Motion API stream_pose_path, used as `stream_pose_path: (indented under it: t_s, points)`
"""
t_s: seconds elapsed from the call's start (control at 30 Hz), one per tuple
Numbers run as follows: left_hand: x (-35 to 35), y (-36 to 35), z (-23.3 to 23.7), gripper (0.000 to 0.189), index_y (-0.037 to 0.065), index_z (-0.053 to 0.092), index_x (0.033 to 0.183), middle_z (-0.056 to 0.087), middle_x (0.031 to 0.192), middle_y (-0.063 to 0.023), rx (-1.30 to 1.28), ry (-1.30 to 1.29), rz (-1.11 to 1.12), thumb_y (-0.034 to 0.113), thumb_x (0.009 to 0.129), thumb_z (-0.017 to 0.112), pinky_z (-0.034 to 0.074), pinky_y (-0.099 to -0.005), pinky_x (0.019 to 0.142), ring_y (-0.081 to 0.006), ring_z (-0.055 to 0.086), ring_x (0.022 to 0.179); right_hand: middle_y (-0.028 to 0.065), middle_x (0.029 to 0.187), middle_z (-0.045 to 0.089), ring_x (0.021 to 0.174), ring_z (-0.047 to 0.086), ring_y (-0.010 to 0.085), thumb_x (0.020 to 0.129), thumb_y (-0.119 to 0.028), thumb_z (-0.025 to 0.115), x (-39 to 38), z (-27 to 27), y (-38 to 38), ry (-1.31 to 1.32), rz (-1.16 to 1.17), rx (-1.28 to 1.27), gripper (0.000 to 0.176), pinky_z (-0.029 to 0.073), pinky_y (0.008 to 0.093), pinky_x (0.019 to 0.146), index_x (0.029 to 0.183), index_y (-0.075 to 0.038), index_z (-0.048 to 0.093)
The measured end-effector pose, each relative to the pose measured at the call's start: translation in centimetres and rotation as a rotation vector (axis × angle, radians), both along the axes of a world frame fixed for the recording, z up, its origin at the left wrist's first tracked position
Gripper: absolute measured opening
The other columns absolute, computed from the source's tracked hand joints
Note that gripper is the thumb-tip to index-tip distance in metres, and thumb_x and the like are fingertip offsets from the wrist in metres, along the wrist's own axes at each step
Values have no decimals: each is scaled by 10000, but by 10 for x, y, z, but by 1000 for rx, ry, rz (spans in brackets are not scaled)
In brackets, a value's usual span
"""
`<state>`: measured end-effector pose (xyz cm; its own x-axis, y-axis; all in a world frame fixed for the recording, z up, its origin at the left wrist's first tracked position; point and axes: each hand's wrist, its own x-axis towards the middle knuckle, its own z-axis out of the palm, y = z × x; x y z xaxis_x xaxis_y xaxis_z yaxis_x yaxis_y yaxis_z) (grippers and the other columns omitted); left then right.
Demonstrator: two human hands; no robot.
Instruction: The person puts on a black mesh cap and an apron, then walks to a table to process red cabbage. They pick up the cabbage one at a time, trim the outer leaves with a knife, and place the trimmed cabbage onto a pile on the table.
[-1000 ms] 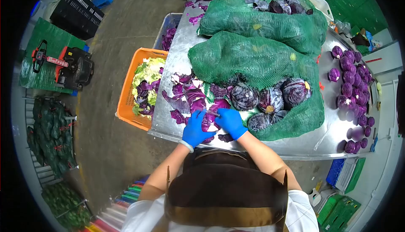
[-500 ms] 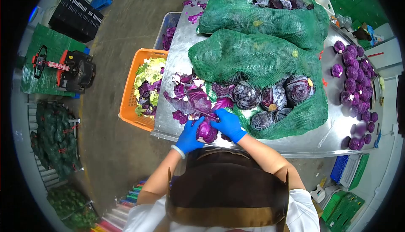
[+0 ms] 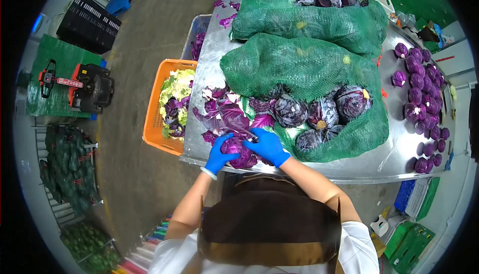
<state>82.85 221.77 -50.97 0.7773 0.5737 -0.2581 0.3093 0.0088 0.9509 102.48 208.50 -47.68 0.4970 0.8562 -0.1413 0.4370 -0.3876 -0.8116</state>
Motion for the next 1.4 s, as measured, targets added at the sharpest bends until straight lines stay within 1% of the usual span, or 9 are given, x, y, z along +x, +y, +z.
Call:
stream_pose_path:
  t_s: [0.17, 0.3, 0.33, 0.5, 0.63, 0.87, 1.03, 1.2, 1.4]
  points:
    - [10, -9, 41, 908, 15, 500, 1361, 555, 1323, -143, 150, -30, 20, 241, 593, 928, 408, -411, 1077, -284, 535, 1233, 177, 849, 694, 765, 671, 389, 784, -356, 697, 20, 12, 21, -49, 181, -89, 322, 538, 476, 710, 949, -80, 686]
    - [0, 3, 57, 904, -4, 500, 1353, 573, 1296, -154, 77, 21, 15, 255, 599, 927, 439, -418, 1051, -286, 564, 1197, 178, 797, 679, 750, 665, 401, 783, -343, 682, 44, -37, 19, -149, -119, 218, 277, 522, 499, 669, 869, -81, 659]
    - [-3, 3, 67, 899, -7, 504, 1345, 577, 1290, -156, 56, -8, 42, 256, 598, 928, 446, -417, 1046, -285, 570, 1188, 177, 795, 677, 758, 667, 398, 798, -385, 681, 65, -20, 17, -289, -71, -170, 312, 521, 492, 664, 895, -89, 677]
    - [4, 11, 89, 929, -20, 498, 1358, 589, 1286, -162, 222, -20, 30, 270, 590, 933, 464, -411, 1036, -280, 593, 1170, 164, 905, 696, 837, 680, 358, 794, -429, 775, 30, 107, 23, 256, -19, 118, 451, 516, 412, 743, 1038, -60, 685]
    - [19, 0, 96, 1023, -2, 428, 1431, 500, 1398, -161, 343, -212, -42, 272, 581, 928, 380, -423, 1111, -283, 496, 1284, 169, 952, 688, 858, 672, 374, 803, -385, 764, 26, 65, 41, -94, 18, 141, 438, 520, 448, 725, 1109, -90, 657]
    - [28, 2, 97, 805, 48, 451, 1432, 510, 1389, -108, -336, -378, 452, 254, 725, 777, 371, -413, 1129, -278, 482, 1302, 154, 1033, 679, 942, 662, 375, 831, -321, 717, 77, 24, 13, -243, -61, -222, 429, 537, 473, 784, 1207, -136, 626]
    - [13, 12, 57, 592, 76, 510, 1379, 566, 1350, -127, -961, -433, 573, 302, 848, 640, 430, -445, 1097, -285, 550, 1256, 122, 1345, 581, 1124, 644, 324, 762, -321, 812, 25, 84, 33, 42, 71, 347, 698, 527, 407, 911, 1369, -113, 534]
    - [33, -10, 76, 682, 159, 475, 1426, 504, 1438, -118, -1174, -304, 630, 545, 865, 516, 400, -603, 1084, -332, 478, 1338, 135, 1001, 700, 883, 688, 283, 811, -241, 751, 21, 34, 44, 211, -121, 158, 328, 539, 372, 790, 1086, -78, 679]
    - [24, -14, 22, 678, 157, 489, 1419, 518, 1418, -129, -1251, -239, 538, 580, 890, 495, 426, -581, 1068, -332, 497, 1311, 175, 999, 690, 913, 689, 324, 799, -285, 763, 1, 23, 27, 153, 16, 54, 383, 535, 404, 810, 1076, -39, 667]
